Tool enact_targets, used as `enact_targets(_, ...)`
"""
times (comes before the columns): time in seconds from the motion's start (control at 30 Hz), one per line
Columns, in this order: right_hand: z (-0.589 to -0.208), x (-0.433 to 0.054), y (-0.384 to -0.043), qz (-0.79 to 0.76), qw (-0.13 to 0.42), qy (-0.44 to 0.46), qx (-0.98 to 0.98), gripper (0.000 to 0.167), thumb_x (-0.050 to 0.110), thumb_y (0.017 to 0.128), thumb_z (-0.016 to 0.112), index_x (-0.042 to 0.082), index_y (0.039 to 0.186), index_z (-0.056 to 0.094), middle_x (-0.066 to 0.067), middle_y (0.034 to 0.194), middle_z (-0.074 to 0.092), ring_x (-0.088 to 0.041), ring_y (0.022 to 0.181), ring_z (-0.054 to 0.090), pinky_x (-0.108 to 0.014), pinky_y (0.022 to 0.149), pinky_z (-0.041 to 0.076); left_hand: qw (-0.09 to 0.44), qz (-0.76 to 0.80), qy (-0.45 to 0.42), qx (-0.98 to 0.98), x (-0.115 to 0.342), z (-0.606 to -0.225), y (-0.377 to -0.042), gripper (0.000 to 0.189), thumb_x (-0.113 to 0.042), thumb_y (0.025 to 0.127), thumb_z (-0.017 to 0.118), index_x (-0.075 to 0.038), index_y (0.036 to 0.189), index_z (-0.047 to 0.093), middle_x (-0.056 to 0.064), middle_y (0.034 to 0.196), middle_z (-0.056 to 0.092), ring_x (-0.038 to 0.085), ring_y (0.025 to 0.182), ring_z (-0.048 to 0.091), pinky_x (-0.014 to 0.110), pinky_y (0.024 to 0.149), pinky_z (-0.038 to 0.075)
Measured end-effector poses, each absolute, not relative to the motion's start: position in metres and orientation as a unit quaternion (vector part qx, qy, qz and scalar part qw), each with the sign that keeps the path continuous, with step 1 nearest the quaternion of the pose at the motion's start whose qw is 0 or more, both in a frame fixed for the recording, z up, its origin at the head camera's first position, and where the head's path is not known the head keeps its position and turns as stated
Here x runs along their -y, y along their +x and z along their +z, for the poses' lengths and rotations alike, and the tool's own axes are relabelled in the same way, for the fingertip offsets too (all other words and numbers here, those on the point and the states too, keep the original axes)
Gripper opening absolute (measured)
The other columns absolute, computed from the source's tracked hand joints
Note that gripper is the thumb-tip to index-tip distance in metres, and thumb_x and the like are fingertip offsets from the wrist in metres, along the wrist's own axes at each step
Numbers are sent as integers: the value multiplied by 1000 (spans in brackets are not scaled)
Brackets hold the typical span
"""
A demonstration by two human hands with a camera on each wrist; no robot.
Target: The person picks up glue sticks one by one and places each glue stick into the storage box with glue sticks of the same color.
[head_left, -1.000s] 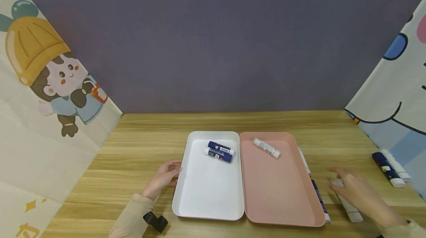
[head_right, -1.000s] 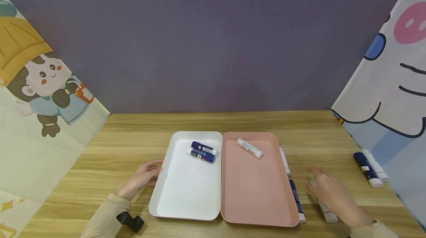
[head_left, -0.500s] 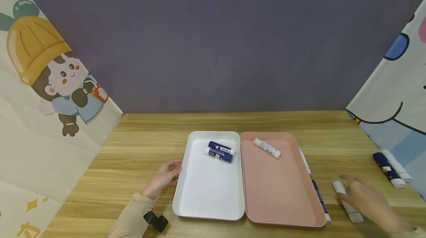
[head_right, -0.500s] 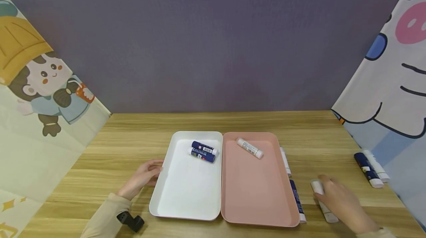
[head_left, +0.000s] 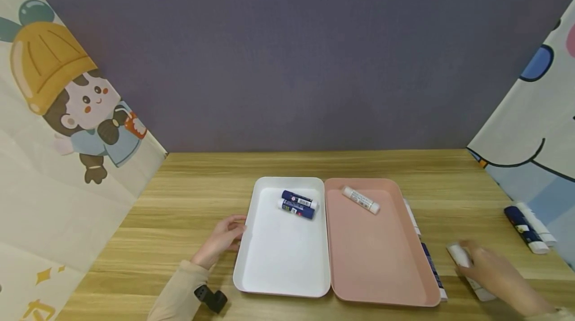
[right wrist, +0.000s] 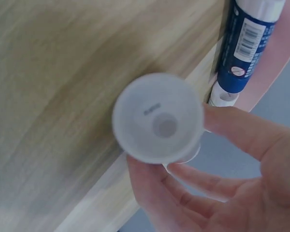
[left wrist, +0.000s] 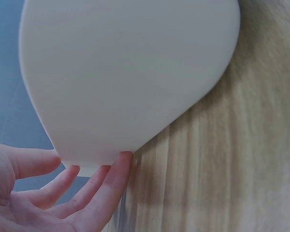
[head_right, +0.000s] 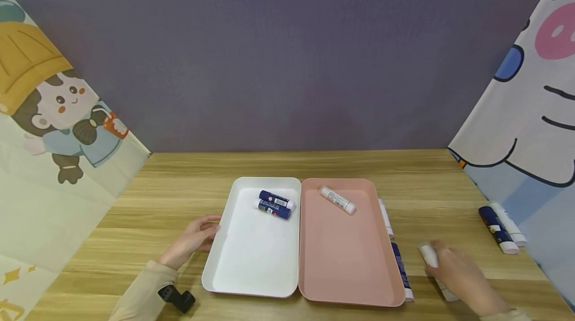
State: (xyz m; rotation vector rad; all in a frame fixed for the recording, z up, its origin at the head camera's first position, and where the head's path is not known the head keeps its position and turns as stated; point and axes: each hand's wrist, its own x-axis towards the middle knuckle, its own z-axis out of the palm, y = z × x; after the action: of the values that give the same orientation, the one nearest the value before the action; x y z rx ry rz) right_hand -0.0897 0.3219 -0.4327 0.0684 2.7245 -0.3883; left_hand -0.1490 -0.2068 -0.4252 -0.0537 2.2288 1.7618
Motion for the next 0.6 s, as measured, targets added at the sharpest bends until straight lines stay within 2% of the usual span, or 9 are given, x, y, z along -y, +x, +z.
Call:
enact_targets(0.17,-439,-325,-91,-131,206,28,-969,66,26,75,68,-21,111,38,-37,98,51,-45,85,54,-49,65,44,148,616,-19,-774,206,-425,-149,37,-6,91,44,9,124,37,23,104,54,22,79,59,37,65,52)
enact_targets(0.43,-440,-326,-93,-137,218,26,-966,64,25,76,67,-20,112,38,-35,98,52,-44,86,54,-49,66,44,149,616,-19,-773,206,-425,-148,38,-7,91,44,9,124,38,23,104,54,22,79,59,37,66,52)
enact_targets(0.6,-435,-324,-91,-138,207,19,-968,63,23,75,67,-20,111,39,-35,96,53,-44,84,54,-49,64,45,147,616,-20,-774,206,-425,-148,37,-6,91,44,9,124,38,22,103,55,21,79,59,37,66,52)
